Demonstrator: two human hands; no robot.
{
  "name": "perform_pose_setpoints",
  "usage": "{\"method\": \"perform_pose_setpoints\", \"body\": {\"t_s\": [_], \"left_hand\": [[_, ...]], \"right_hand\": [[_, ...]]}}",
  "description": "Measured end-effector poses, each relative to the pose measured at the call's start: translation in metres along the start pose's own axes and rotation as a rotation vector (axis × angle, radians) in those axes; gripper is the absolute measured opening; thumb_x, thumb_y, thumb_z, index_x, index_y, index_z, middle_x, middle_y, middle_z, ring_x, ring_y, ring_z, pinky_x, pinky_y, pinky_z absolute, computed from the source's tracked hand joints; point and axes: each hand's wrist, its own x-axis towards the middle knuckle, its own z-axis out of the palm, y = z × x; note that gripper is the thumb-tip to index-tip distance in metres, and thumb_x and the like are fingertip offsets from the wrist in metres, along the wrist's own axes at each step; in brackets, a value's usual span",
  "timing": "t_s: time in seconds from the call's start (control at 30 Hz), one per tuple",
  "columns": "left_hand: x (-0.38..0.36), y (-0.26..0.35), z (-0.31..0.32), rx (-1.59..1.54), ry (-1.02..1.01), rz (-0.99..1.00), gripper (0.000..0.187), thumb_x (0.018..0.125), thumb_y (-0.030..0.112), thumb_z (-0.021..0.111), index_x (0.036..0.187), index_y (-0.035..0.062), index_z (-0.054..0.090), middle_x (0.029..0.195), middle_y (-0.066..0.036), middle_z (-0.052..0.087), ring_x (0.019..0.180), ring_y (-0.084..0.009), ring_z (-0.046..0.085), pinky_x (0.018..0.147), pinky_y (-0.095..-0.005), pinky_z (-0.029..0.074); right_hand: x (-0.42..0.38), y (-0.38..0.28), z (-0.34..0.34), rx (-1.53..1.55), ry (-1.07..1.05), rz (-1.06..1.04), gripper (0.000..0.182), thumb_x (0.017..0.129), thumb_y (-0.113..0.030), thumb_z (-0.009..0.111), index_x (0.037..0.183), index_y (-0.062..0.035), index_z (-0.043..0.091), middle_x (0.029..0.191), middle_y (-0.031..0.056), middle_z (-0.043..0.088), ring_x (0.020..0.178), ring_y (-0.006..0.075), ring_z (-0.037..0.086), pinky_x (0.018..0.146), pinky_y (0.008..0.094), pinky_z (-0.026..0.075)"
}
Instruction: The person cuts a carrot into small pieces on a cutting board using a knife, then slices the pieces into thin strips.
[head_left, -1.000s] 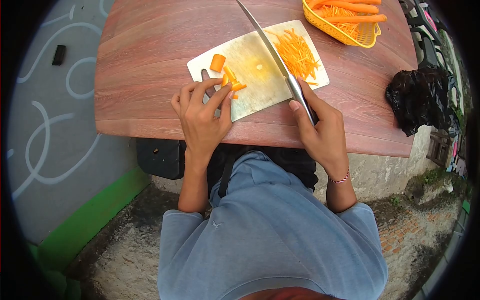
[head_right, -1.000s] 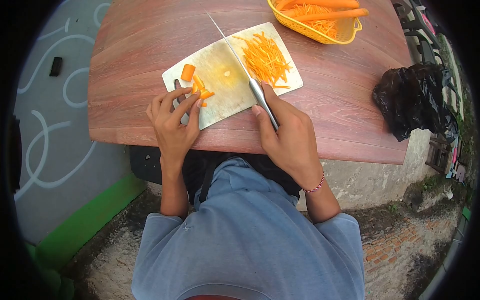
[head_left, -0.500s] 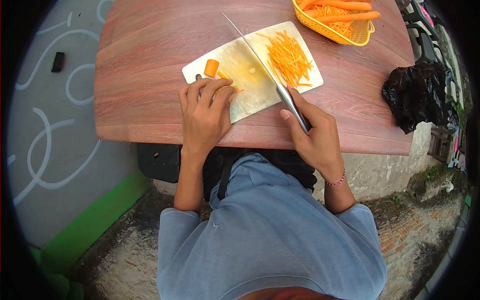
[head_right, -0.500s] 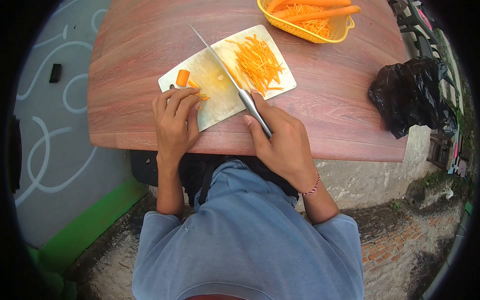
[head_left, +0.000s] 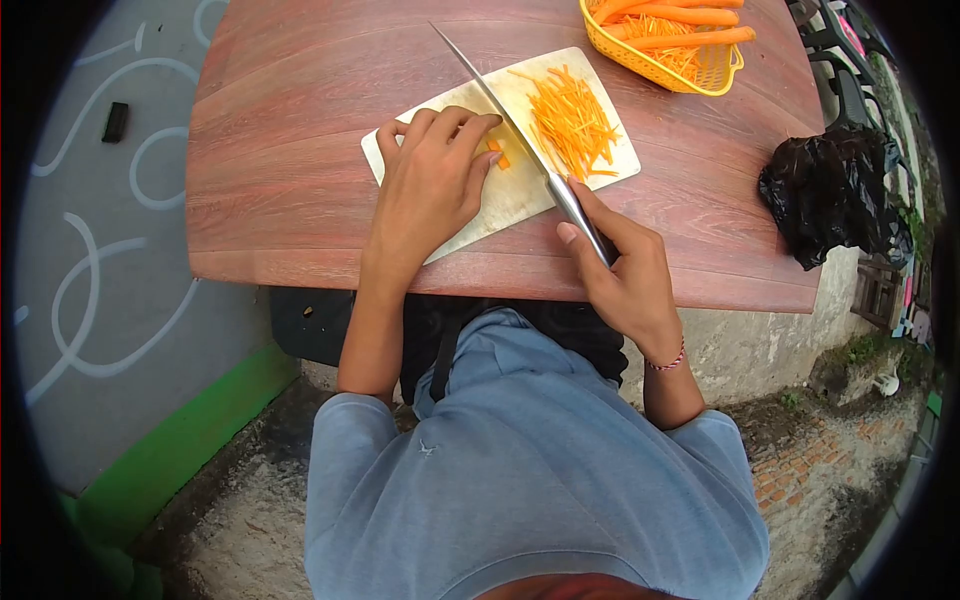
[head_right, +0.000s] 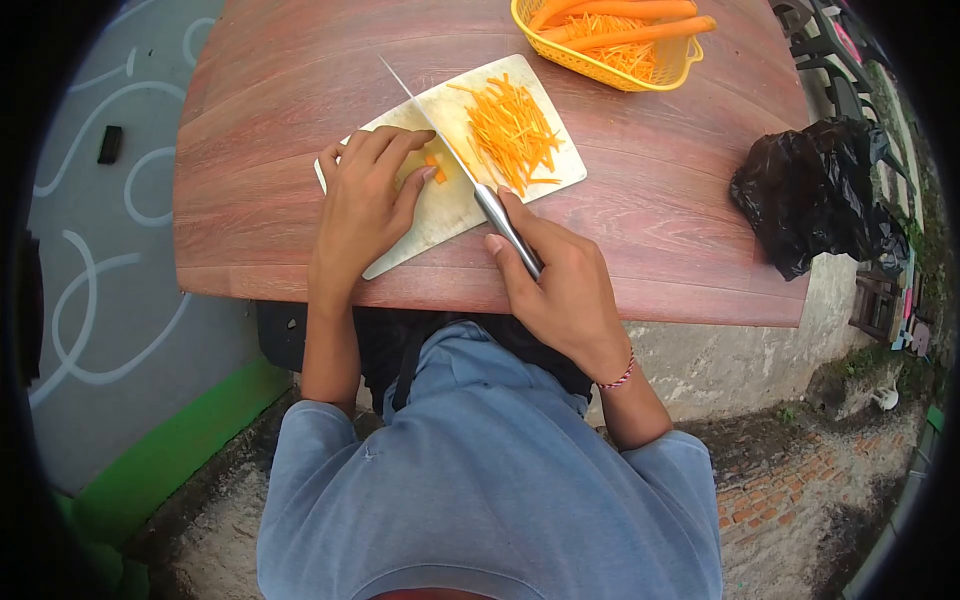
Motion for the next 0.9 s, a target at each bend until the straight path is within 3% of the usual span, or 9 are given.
{"method": "perform_pose_setpoints", "body": {"t_s": [0.03, 0.23, 0.4, 0.7, 0.9], "left_hand": [[0.000, 0.001, 0.002, 0.017, 0.087, -0.033, 0.020, 0.095, 0.018, 0.075, 0.115, 0.0123, 0.076, 0.112, -0.004, 0.071, 0.109, -0.0241, 0.062, 0.100, -0.0484, 0.034], [-0.021, 0.008, 0.003, 0.057, 0.080, -0.040, 0.022, 0.092, 0.018, 0.079, 0.113, 0.0154, 0.079, 0.121, 0.003, 0.075, 0.113, -0.0207, 0.063, 0.102, -0.0452, 0.033], [-0.024, 0.007, 0.014, 0.008, 0.152, -0.036, 0.018, 0.089, 0.019, 0.081, 0.107, 0.0148, 0.083, 0.114, 0.005, 0.077, 0.107, -0.0194, 0.063, 0.100, -0.0463, 0.033], [-0.024, 0.006, 0.018, 0.024, 0.215, -0.041, 0.013, 0.084, 0.017, 0.083, 0.097, 0.0150, 0.085, 0.105, 0.007, 0.079, 0.102, -0.0180, 0.064, 0.100, -0.0477, 0.033], [-0.025, 0.006, 0.021, 0.038, 0.239, -0.046, 0.014, 0.083, 0.017, 0.083, 0.097, 0.0162, 0.085, 0.104, 0.009, 0.079, 0.101, -0.0168, 0.064, 0.100, -0.0487, 0.032]], "right_hand": [[0.000, 0.000, 0.000, 0.003, -0.012, 0.015, 0.045, 0.099, -0.016, 0.073, 0.140, 0.0020, 0.067, 0.100, 0.0287, 0.073, 0.083, 0.0395, 0.074, 0.077, 0.0419, 0.057], [0.002, -0.010, -0.003, 0.032, -0.078, 0.122, 0.045, 0.099, -0.017, 0.072, 0.140, 0.0024, 0.066, 0.099, 0.0301, 0.073, 0.081, 0.0390, 0.074, 0.075, 0.0414, 0.056], [0.005, -0.017, 0.001, 0.019, -0.127, 0.197, 0.045, 0.100, -0.016, 0.072, 0.140, 0.0032, 0.066, 0.102, 0.0311, 0.073, 0.084, 0.0399, 0.075, 0.077, 0.0408, 0.057], [-0.001, -0.018, 0.012, 0.010, -0.056, 0.061, 0.044, 0.100, -0.014, 0.071, 0.139, 0.0049, 0.065, 0.104, 0.0322, 0.072, 0.088, 0.0433, 0.075, 0.079, 0.0420, 0.057], [-0.008, -0.024, 0.019, -0.073, -0.027, -0.010, 0.046, 0.101, -0.012, 0.069, 0.142, 0.0057, 0.062, 0.092, 0.0281, 0.070, 0.082, 0.0438, 0.072, 0.074, 0.0453, 0.056]]}}
